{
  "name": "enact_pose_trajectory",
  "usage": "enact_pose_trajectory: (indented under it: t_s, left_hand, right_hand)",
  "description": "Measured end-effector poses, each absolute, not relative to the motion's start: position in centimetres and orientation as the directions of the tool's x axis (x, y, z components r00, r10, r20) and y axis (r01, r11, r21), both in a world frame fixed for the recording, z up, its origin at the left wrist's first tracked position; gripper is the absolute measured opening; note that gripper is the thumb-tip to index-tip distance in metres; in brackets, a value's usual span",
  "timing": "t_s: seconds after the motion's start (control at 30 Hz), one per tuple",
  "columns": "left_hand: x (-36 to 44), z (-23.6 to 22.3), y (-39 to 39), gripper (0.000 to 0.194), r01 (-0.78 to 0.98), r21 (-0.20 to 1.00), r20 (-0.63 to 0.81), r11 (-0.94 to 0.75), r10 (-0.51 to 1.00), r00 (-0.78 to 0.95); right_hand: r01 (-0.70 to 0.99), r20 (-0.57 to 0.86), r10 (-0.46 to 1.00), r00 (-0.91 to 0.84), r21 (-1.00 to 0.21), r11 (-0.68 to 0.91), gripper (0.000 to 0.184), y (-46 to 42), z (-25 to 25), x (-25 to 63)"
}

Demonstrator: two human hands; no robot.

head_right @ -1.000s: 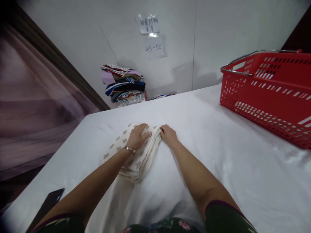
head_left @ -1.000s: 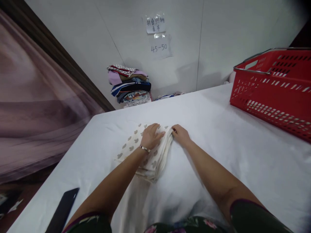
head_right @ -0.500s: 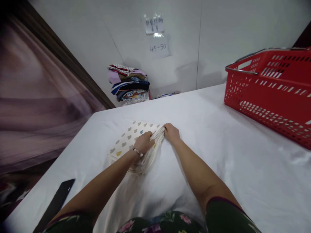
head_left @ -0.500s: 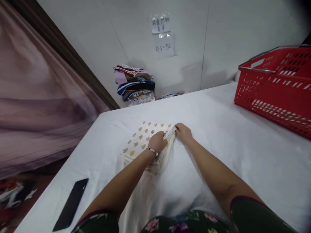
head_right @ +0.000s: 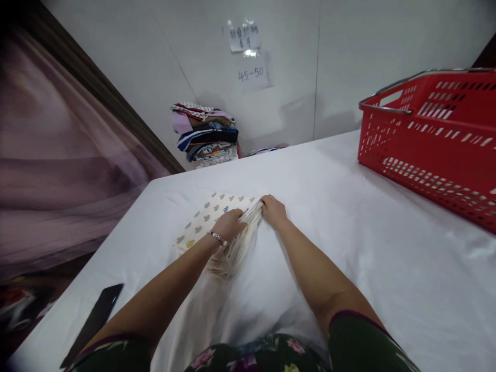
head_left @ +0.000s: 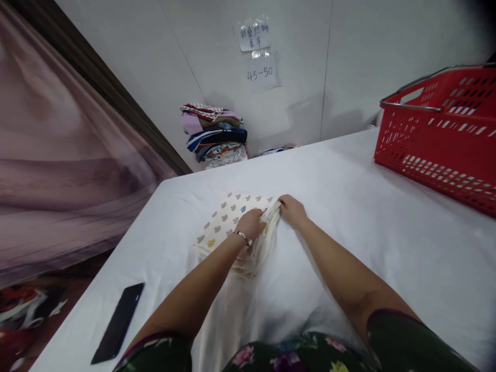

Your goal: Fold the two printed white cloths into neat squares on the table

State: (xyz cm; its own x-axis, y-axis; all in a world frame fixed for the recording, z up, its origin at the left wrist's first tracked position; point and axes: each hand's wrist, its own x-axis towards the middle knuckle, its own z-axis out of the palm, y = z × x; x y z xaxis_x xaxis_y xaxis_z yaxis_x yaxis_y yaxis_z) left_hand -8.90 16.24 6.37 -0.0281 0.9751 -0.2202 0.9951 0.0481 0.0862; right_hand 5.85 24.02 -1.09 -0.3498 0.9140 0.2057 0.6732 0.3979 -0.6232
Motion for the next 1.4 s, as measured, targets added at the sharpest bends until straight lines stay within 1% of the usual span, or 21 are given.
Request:
enact_pose_trajectory:
  t_s: [0.17, 0.27, 0.3, 0.37, 0.4, 0.47, 0.57, 0.7, 0.8, 0.87, 0.93, 1.0, 1.03, 1.07, 1.13, 1.2, 1.27, 1.4]
  left_hand:
    - [-8.1, 5.6, 16.2, 0.033, 0.998, 0.036, -0.209, 0.051, 0.977, -0.042]
    - [-8.1, 5.4, 16.5, 0.037, 0.997, 0.050, -0.213, 0.053, 0.976, -0.041]
    - [-8.3, 5.4, 16.6, 0.036, 0.996, 0.061, -0.217, 0.057, 0.975, -0.043]
    - [-8.7, 5.6, 16.9, 0.035, 0.994, 0.087, -0.227, 0.072, 0.973, -0.050]
    - [-9.0, 5.8, 17.0, 0.033, 0.992, 0.101, -0.233, 0.082, 0.971, -0.057]
    - [-9.7, 6.0, 17.1, 0.030, 0.987, 0.128, -0.242, 0.102, 0.968, -0.068]
    - [-10.5, 6.0, 17.4, 0.027, 0.978, 0.177, -0.250, 0.111, 0.966, -0.065]
    - [-11.0, 5.7, 17.3, 0.026, 0.964, 0.243, -0.239, 0.108, 0.970, -0.048]
    - [-11.1, 5.8, 17.1, 0.026, 0.954, 0.286, -0.230, 0.089, 0.973, -0.021]
    - [-11.4, 6.0, 16.9, 0.024, 0.939, 0.338, -0.247, 0.059, 0.968, 0.029]
    - [-12.0, 6.3, 16.8, 0.027, 0.906, 0.422, -0.256, 0.041, 0.964, 0.075]
    - [-12.9, 6.3, 16.8, 0.035, 0.882, 0.469, -0.193, 0.046, 0.980, 0.052]
    - [-13.3, 6.1, 16.8, 0.038, 0.887, 0.460, -0.129, 0.043, 0.991, 0.019]
    - [-13.8, 5.8, 16.9, 0.039, 0.906, 0.421, -0.057, 0.035, 0.998, -0.012]
    - [-14.5, 4.8, 17.0, 0.043, 0.954, 0.300, 0.040, 0.024, 0.998, -0.038]
    - [-14.9, 3.7, 17.1, 0.049, 0.981, 0.191, 0.030, 0.040, 0.998, -0.046]
    - [-15.1, 2.7, 17.0, 0.053, 0.990, 0.123, -0.016, 0.068, 0.998, -0.066]
    - [-15.2, 1.8, 16.9, 0.057, 0.995, 0.081, -0.031, 0.057, 0.998, -0.055]
  right_hand:
    - [0.685, 0.146, 0.931, -0.335, -0.640, 0.347, 0.015, 23.6, 0.0, 6.0]
    - [0.681, 0.105, 0.949, -0.296, -0.674, 0.287, 0.015, 23.5, 0.9, 6.5]
    - [0.648, 0.082, 0.956, -0.281, -0.719, 0.252, 0.015, 23.6, 1.1, 6.6]
    - [0.521, -0.009, 0.952, -0.306, -0.839, 0.159, 0.012, 23.5, 1.3, 6.7]
    - [0.450, -0.068, 0.934, -0.351, -0.887, 0.105, 0.010, 23.5, 1.4, 6.6]
    - [0.360, -0.179, 0.862, -0.474, -0.933, 0.004, 0.006, 23.1, 1.3, 6.2]
    - [0.322, -0.275, 0.750, -0.601, -0.943, -0.087, 0.008, 22.4, 1.1, 5.3]
    - [0.270, -0.359, 0.659, -0.661, -0.933, -0.238, 0.013, 21.6, 1.2, 4.5]
    - [0.236, -0.397, 0.624, -0.673, -0.915, -0.328, 0.022, 21.3, 1.3, 4.3]
    - [0.215, -0.406, 0.615, -0.676, -0.907, -0.364, 0.026, 21.3, 1.3, 4.3]
    - [0.195, -0.409, 0.614, -0.675, -0.902, -0.386, 0.025, 21.2, 1.2, 4.3]
    - [0.186, -0.414, 0.620, -0.667, -0.898, -0.399, 0.019, 21.2, 1.1, 4.1]
    - [0.184, -0.416, 0.624, -0.661, -0.897, -0.403, 0.016, 21.1, 1.0, 4.1]
    - [0.184, -0.418, 0.629, -0.655, -0.896, -0.404, 0.014, 21.1, 0.9, 4.0]
    - [0.182, -0.416, 0.644, -0.642, -0.899, -0.399, 0.012, 21.2, 0.7, 4.0]
    - [0.179, -0.408, 0.656, -0.635, -0.904, -0.389, 0.015, 21.4, 0.6, 4.2]
    - [0.185, -0.408, 0.654, -0.637, -0.905, -0.384, 0.020, 21.6, 0.6, 4.6]
    - [0.217, -0.435, 0.619, -0.654, -0.892, -0.397, 0.023, 21.9, 0.6, 5.1]
